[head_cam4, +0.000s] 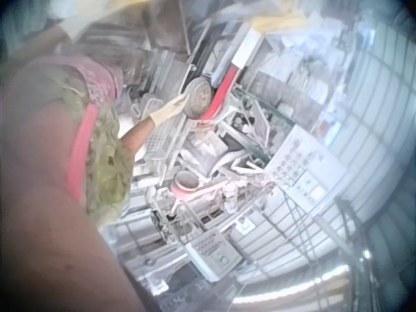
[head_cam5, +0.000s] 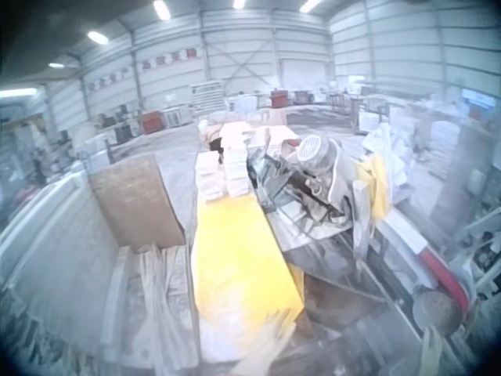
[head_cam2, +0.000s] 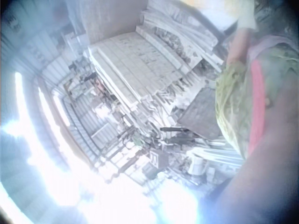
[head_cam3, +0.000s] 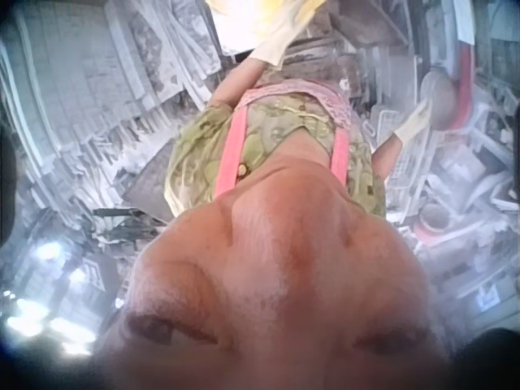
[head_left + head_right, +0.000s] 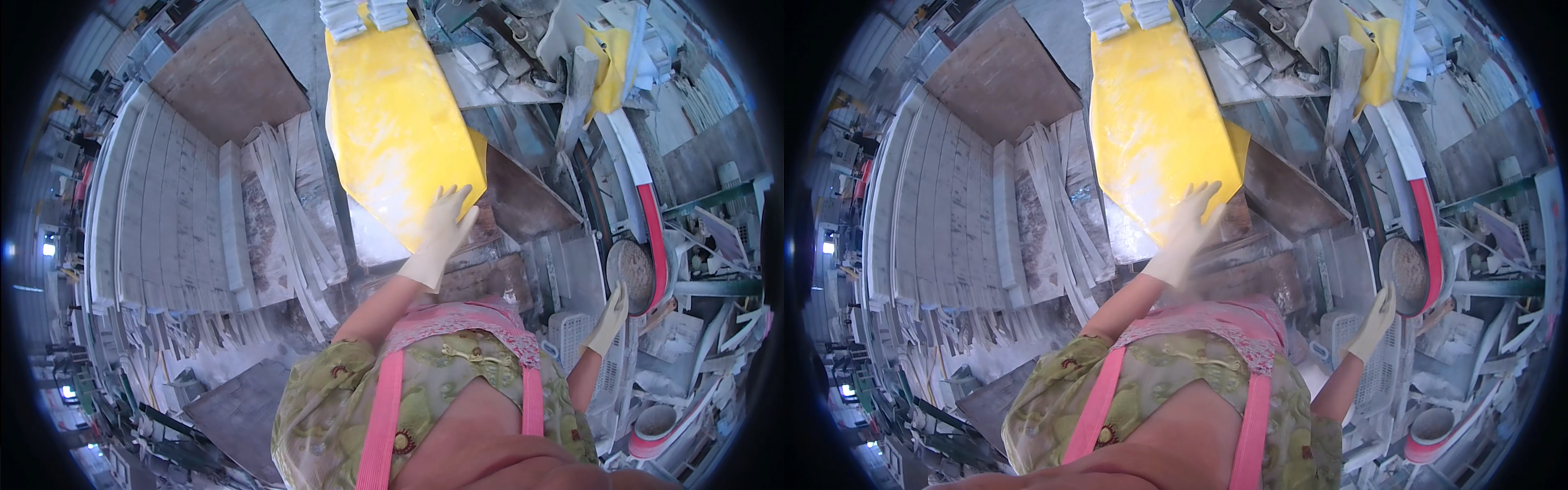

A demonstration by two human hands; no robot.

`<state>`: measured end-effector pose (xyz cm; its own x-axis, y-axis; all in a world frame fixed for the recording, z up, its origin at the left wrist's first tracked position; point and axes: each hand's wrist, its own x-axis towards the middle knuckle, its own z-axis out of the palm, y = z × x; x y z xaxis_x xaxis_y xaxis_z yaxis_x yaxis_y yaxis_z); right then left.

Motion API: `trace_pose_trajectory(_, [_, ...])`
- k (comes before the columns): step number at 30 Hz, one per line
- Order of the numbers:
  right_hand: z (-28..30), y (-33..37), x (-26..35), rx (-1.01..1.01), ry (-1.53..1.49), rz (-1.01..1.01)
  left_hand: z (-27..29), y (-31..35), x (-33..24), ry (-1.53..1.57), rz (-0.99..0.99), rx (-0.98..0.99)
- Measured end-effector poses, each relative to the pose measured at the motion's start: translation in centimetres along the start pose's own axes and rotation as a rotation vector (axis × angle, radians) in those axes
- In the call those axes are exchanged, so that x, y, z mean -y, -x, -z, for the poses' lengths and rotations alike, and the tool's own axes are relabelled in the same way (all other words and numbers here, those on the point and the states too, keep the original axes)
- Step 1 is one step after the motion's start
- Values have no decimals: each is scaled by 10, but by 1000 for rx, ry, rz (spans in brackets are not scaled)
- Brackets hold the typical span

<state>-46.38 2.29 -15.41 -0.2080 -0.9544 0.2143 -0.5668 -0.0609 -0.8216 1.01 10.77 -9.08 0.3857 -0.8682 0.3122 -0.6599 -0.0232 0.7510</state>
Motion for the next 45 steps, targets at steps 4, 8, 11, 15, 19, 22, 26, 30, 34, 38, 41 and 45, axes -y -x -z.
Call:
trace_pose_trajectory(4, [-34, -73, 11, 75, -55, 133, -10, -12, 10, -98, 72, -92])
trace_pose_trajectory(8, [-68, -157, 16, 163, -219, 113, -31, -24, 16, -281, 195, -223])
trace_pose_trajectory(11, [-69, -211, 12, 214, -135, 223, -45, -38, 16, -508, 311, -295])
trace_pose_trajectory(15, [-55, -268, -5, 236, -134, 176, -56, -57, 18, -854, 460, -212])
trace_pose_trajectory(19, [-55, -296, -30, 246, 74, 256, -64, -62, 12, -945, 484, 35])
trace_pose_trajectory(22, [-59, -292, -42, 292, 265, 262, -61, -68, 7, -954, 490, 110])
trace_pose_trajectory(26, [-58, -278, -42, 240, 382, 363, -53, -80, 8, -953, 466, 173])
trace_pose_trajectory(30, [-57, -270, -35, 241, 427, 361, -54, -84, 14, -928, 447, 145])
trace_pose_trajectory(34, [-61, -264, -31, 235, 462, 321, -53, -86, 22, -955, 427, 178])
trace_pose_trajectory(38, [-63, -258, -31, 220, 483, 303, -53, -88, 28, -941, 413, 152])
trace_pose_trajectory(41, [-62, -258, -33, 244, 490, 262, -53, -86, 28, -945, 402, 167])
trace_pose_trajectory(45, [-62, -261, -39, 245, 535, 249, -51, -86, 27, -936, 372, 197])
